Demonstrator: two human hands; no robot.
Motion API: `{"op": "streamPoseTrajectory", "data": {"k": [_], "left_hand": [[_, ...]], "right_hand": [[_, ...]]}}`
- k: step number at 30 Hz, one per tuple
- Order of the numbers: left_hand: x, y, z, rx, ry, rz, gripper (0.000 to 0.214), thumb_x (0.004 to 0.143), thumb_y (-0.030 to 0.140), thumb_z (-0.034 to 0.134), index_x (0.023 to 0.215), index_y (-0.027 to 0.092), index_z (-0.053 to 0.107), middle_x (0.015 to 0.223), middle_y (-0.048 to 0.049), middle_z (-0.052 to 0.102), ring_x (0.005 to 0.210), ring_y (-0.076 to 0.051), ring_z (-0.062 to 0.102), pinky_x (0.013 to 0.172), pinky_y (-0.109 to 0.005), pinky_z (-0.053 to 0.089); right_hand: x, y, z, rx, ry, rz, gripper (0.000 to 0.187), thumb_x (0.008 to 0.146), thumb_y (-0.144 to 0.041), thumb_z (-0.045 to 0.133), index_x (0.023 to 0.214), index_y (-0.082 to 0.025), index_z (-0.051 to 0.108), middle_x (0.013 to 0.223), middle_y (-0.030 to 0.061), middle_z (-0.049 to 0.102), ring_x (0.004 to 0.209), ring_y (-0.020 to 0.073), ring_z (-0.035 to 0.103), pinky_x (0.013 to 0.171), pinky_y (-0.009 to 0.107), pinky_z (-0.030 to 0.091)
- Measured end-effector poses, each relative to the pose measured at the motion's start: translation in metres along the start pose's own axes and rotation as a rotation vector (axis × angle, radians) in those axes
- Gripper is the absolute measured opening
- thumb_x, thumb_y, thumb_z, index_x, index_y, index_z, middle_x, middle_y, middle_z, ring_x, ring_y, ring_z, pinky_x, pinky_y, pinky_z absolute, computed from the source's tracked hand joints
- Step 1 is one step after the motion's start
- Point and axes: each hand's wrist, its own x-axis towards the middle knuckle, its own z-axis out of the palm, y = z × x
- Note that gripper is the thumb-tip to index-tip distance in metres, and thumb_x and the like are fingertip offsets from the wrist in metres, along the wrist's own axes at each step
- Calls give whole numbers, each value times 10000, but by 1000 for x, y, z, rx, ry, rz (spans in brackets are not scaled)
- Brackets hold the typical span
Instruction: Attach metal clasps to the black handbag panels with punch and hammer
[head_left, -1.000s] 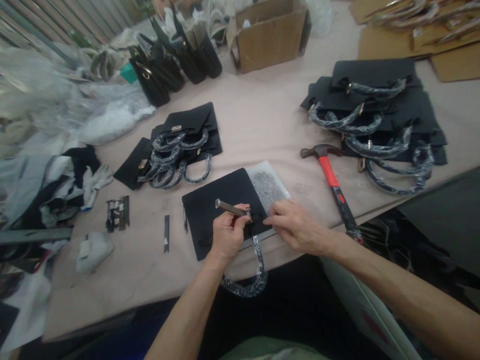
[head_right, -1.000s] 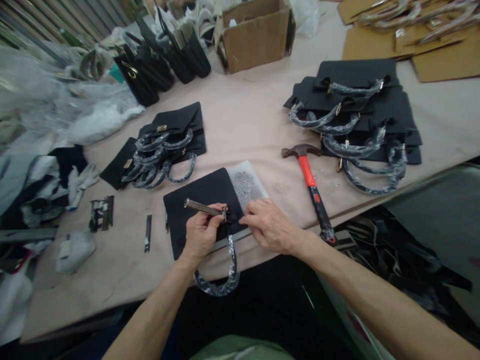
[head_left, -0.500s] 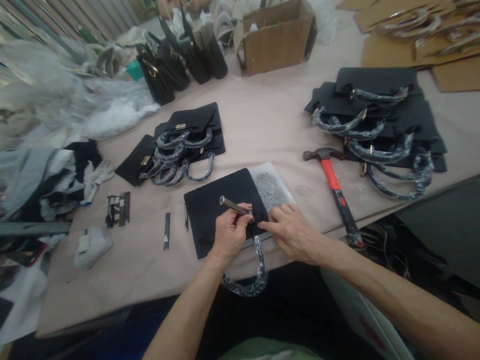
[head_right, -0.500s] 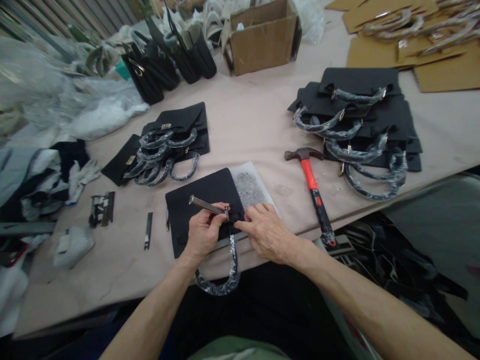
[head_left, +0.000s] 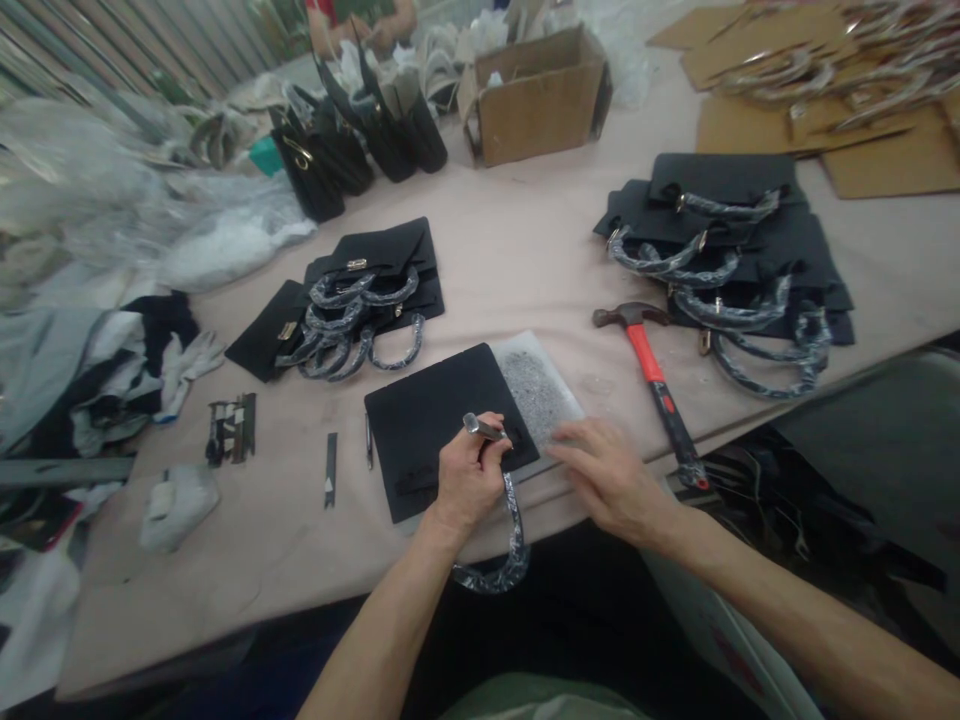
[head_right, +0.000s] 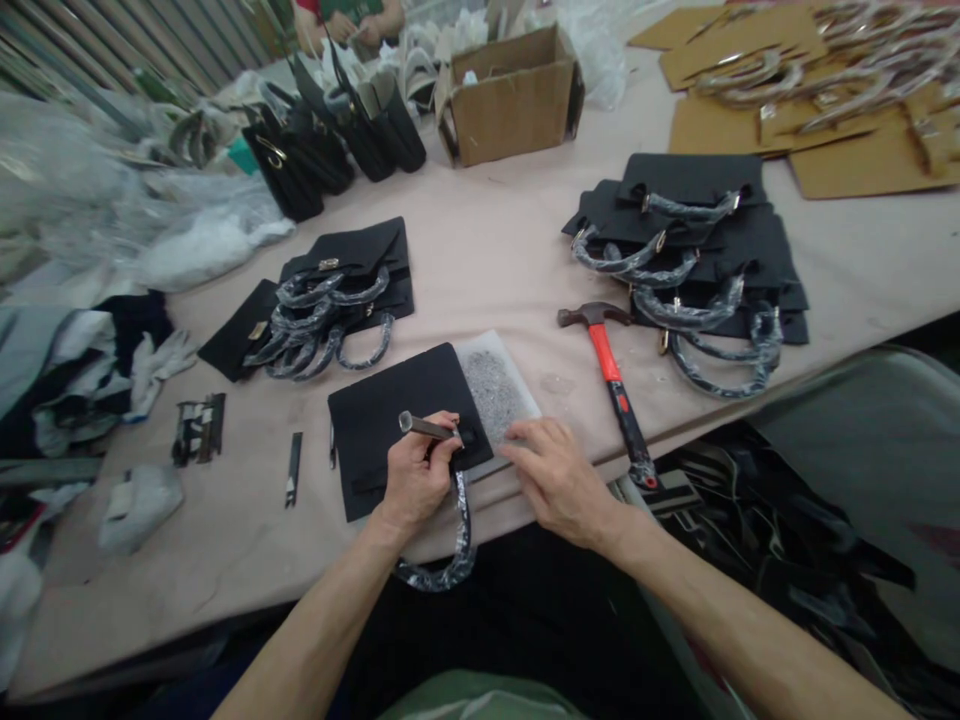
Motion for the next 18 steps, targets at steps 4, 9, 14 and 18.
{"op": "streamPoseTrajectory", "data": {"k": [4, 9, 14, 18], "left_hand": [[1, 0, 0, 8, 1, -1, 106, 894, 141, 610, 981, 183, 653, 1036, -75, 757, 1010, -199, 738, 950, -326, 589], [2, 5, 1, 28, -28, -36, 127, 884, 147, 600, 988, 195, 655, 1046, -69, 758, 1013, -203, 736, 944, -326, 585], [2, 9, 2, 46, -56, -102, 152, 887, 163, 598, 1017, 207, 665, 1026, -58, 755, 954, -198, 734, 911, -326, 575], [3, 9, 2, 19, -69, -116, 158, 867, 149, 611, 996, 212, 675, 1007, -51, 754, 916, -199, 728, 878, -325, 569]], "right_hand": [[-12, 23, -14, -250, 261, 360, 281, 907, -196, 516, 1162, -168, 632, 1182, 152, 608, 1105, 298, 570, 966, 465, 473], [-5, 54, -39, -420, 81, 805, 404, 844, -297, 592, 1203, -111, 583, 1134, 200, 578, 1040, 343, 556, 855, 448, 462], [29, 70, -67, 328, 93, 1235, 182, 701, -111, 626, 845, -185, 544, 754, 47, 521, 708, 195, 518, 624, 306, 411], [53, 50, -87, 606, 57, 1192, 107, 782, -166, 546, 734, -208, 460, 604, -31, 425, 494, 110, 393, 480, 243, 365]]}}
